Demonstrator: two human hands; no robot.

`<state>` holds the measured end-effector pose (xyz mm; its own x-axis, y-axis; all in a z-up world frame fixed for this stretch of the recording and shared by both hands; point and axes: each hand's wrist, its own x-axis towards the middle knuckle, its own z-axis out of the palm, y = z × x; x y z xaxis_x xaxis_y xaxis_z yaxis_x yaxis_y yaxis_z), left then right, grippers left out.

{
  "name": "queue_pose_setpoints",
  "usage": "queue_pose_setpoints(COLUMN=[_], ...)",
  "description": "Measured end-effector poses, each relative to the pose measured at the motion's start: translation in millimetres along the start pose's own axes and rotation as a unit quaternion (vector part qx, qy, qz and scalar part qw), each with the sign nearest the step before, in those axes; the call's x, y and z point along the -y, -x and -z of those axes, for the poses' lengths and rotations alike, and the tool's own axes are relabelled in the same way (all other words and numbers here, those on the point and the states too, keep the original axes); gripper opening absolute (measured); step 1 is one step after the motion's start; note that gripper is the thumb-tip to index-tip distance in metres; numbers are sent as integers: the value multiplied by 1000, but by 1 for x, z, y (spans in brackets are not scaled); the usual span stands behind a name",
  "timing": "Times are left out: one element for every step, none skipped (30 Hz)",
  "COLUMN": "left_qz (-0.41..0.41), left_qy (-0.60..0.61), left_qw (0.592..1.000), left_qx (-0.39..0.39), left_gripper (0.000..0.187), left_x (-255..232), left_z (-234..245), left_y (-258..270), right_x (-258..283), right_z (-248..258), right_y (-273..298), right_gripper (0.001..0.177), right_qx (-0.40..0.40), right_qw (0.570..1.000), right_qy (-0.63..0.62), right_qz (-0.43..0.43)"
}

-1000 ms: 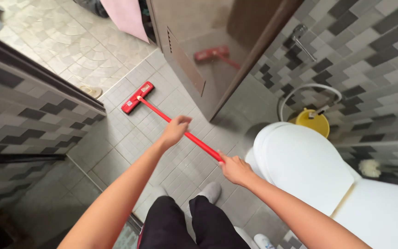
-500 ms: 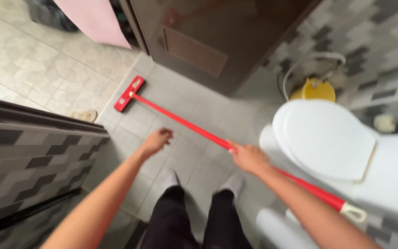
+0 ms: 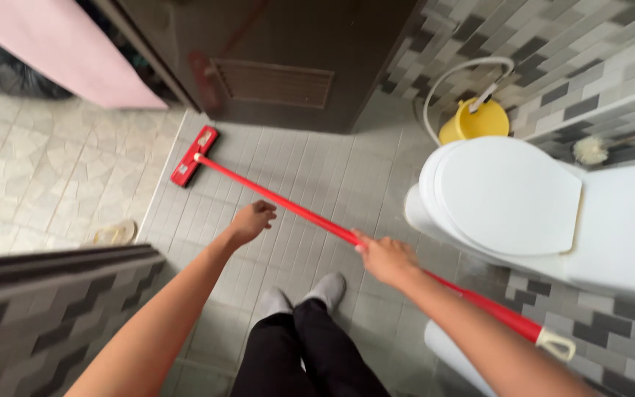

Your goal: Cleaning the bathroom including wiping the glass door, sink area, and toilet tank, then sweeping the floor.

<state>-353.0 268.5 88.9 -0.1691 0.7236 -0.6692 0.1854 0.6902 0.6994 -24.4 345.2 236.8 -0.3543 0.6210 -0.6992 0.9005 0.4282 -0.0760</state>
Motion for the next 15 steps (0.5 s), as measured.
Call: queue_pose_setpoints(left_qz=[-4, -8, -4, -10, -20, -21, -31, -42, -48, -94, -144, -154, -128, -102, -106], left_qy=[12, 24, 21, 16, 11, 7, -19, -45, -51, -135, -221, -230, -246, -262, -267], left_qw=[1000, 1000, 1000, 1000, 999, 1000, 999, 998, 998, 986, 964, 961, 961, 959, 958], left_qx=[-7, -13, -7, -16, -23, -15, -13, -12, -6, -19, -31, -23, -22, -23, -15], left_gripper=[41, 40, 40, 40, 39, 39, 39, 38, 38, 37, 36, 36, 36, 37, 37], left_x=[7, 14, 10, 6, -1, 6, 7, 9, 24, 38, 50, 41, 37, 35, 25], left_z=[0, 0, 5, 10, 16, 19, 23, 29, 34, 39, 47, 59, 69, 80, 89], left_y=[-18, -35, -36, -37, -43, -42, -49, -56, -68, -80, -97, -101, -97, -92, -88], right_x=[-3, -5, -16, -25, -36, -41, -48, -53, -46, -39, -31, -21, -9, 5, 14], right_z=[-3, -7, -3, 1, 7, 6, 8, 11, 11, 10, 8, 0, -12, -25, -24], right_y=[-9, -18, -9, 0, 7, 19, 27, 34, 34, 33, 31, 21, 17, 13, 18], right_gripper=[51, 51, 51, 50, 50, 50, 51, 52, 52, 52, 53, 53, 50, 48, 48], right_qx=[-4, -8, -3, 5, 10, 12, 24, 36, 33, 32, 28, 22, 1, -21, -21], right_qw=[1000, 1000, 1000, 1000, 999, 999, 998, 997, 996, 996, 995, 993, 995, 995, 994], right_qy=[-4, -7, -12, -13, -15, -20, -14, -7, -14, -25, -40, -51, -61, -71, -78], right_qz=[4, 7, 3, -11, -28, -35, -52, -68, -76, -82, -91, -102, -81, -61, -68])
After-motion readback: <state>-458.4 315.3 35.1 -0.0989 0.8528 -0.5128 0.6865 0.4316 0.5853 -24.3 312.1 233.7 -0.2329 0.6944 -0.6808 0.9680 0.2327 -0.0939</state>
